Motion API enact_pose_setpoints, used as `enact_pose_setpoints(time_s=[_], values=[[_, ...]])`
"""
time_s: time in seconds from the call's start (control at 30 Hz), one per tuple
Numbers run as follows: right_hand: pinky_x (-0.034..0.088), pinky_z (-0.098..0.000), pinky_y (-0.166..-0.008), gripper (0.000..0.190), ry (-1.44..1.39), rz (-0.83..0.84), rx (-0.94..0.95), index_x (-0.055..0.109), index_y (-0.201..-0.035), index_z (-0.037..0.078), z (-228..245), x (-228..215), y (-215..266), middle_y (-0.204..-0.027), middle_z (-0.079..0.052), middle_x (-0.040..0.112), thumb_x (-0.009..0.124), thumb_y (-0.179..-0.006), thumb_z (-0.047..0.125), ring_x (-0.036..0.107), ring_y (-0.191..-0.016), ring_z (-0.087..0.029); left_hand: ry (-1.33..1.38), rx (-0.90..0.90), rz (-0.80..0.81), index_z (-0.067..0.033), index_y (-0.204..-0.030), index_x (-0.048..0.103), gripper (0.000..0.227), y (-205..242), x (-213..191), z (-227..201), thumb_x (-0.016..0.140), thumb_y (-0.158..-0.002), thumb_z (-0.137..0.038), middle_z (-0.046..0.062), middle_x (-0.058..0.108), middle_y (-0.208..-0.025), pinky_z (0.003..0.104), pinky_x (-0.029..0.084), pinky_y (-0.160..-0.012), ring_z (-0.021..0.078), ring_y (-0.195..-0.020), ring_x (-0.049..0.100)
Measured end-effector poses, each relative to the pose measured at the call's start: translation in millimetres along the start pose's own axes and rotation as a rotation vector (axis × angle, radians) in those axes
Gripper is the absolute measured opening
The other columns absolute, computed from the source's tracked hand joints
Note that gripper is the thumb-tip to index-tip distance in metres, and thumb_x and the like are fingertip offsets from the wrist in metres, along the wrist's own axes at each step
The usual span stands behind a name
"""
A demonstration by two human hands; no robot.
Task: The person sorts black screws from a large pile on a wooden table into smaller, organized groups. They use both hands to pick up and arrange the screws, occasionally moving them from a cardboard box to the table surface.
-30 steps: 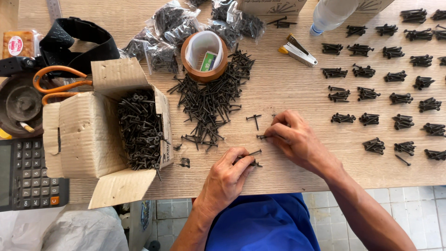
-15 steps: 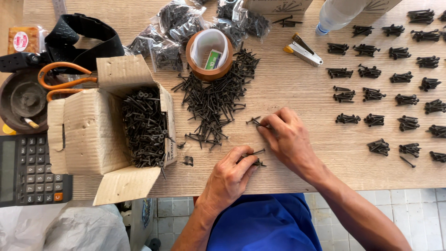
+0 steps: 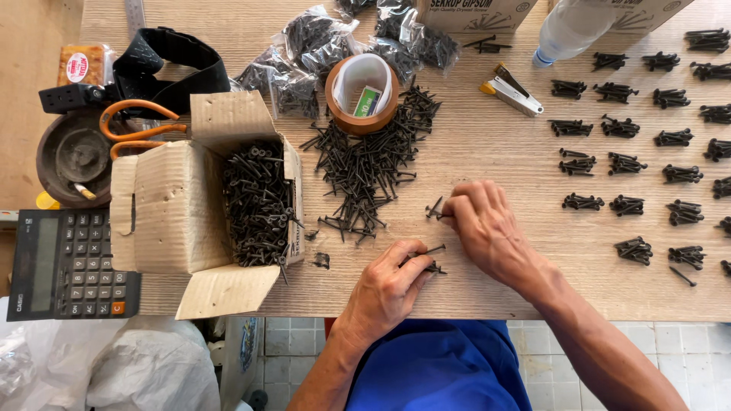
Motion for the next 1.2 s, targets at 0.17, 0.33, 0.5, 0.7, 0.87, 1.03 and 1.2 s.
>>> enact_pose_setpoints(time_s=[0.17, 0.33, 0.5, 0.7, 0.87, 1.03, 1.2], values=[[0.044, -0.0443, -0.105, 0.011, 0.006, 0.120, -0.244, 0.060, -0.110, 0.010, 15, -2, -13, -0.135, -0.011, 0.062, 0.052, -0.108, 0.017, 0.056, -0.127, -0.032, 0.000, 0.009, 0.001, 0.0062, -0.112, 0.067, 0.013, -1, 0, -2, 0.070, -0.101, 0.001, 0.019, 0.063, -0.117, 0.041, 0.058, -0.097, 0.0342, -0.106, 0.067], [0.045, -0.0432, -0.094, 0.019, -0.129, 0.144, -0.269, 0.062, -0.113, 0.010, 9, 9, -16, -0.116, -0.010, 0.064, 0.047, -0.111, 0.021, 0.059, -0.104, -0.030, 0.000, -0.007, 0.015, 0.0052, -0.114, 0.067, 0.014, 0, 2, 1, 0.069, -0.100, 0.002, 0.019, 0.063, -0.119, 0.041, 0.057, -0.099, 0.0345, -0.107, 0.067], [0.050, -0.0431, -0.091, 0.025, -0.211, 0.069, -0.190, 0.064, -0.122, 0.007, -6, 9, -25, -0.108, -0.008, 0.068, 0.073, -0.099, 0.012, 0.059, -0.097, -0.031, 0.004, -0.006, 0.013, 0.0062, -0.113, 0.068, 0.014, 0, 2, 0, 0.069, -0.100, 0.003, 0.020, 0.063, -0.117, 0.041, 0.058, -0.096, 0.0348, -0.105, 0.067], [0.050, -0.0435, -0.096, 0.030, -0.317, 0.175, -0.138, 0.068, -0.127, 0.006, -15, 6, -25, -0.119, -0.010, 0.068, 0.073, -0.098, 0.013, 0.062, -0.107, -0.031, -0.006, -0.007, 0.015, 0.0061, -0.113, 0.068, 0.014, -1, 1, -1, 0.069, -0.100, 0.002, 0.019, 0.063, -0.118, 0.041, 0.058, -0.096, 0.0340, -0.105, 0.067], [0.050, -0.0426, -0.094, 0.024, -0.319, 0.124, -0.146, 0.070, -0.122, 0.009, -5, -9, -31, -0.114, -0.009, 0.069, 0.071, -0.102, 0.021, 0.061, -0.101, -0.030, -0.003, -0.009, 0.018, 0.0062, -0.115, 0.068, 0.015, -1, 1, -2, 0.068, -0.101, 0.001, 0.019, 0.063, -0.118, 0.041, 0.058, -0.097, 0.0342, -0.107, 0.067], [0.051, -0.0449, -0.090, 0.017, -0.219, 0.051, -0.071, 0.072, -0.117, 0.009, -6, 1, -51, -0.110, -0.008, 0.070, 0.067, -0.106, 0.022, 0.062, -0.097, -0.031, 0.003, -0.004, 0.021, 0.0065, -0.115, 0.068, 0.015, -1, 3, -2, 0.068, -0.100, 0.003, 0.019, 0.063, -0.118, 0.041, 0.058, -0.098, 0.0344, -0.108, 0.067], [0.052, -0.0473, -0.079, 0.009, -0.071, -0.076, 0.061, 0.071, -0.108, 0.011, -16, 22, -67, -0.101, -0.010, 0.064, 0.071, -0.105, 0.019, 0.062, -0.091, -0.033, -0.006, 0.009, 0.013, 0.0069, -0.112, 0.067, 0.013, -1, 3, -3, 0.069, -0.099, 0.004, 0.020, 0.064, -0.118, 0.042, 0.058, -0.096, 0.0355, -0.106, 0.067]])
Point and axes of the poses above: each hand's wrist, its own y-axis away from the middle knuckle, its own x-axis out of the palm, z = x × y, the point moved 10 cm from there along -y, towards the middle knuckle
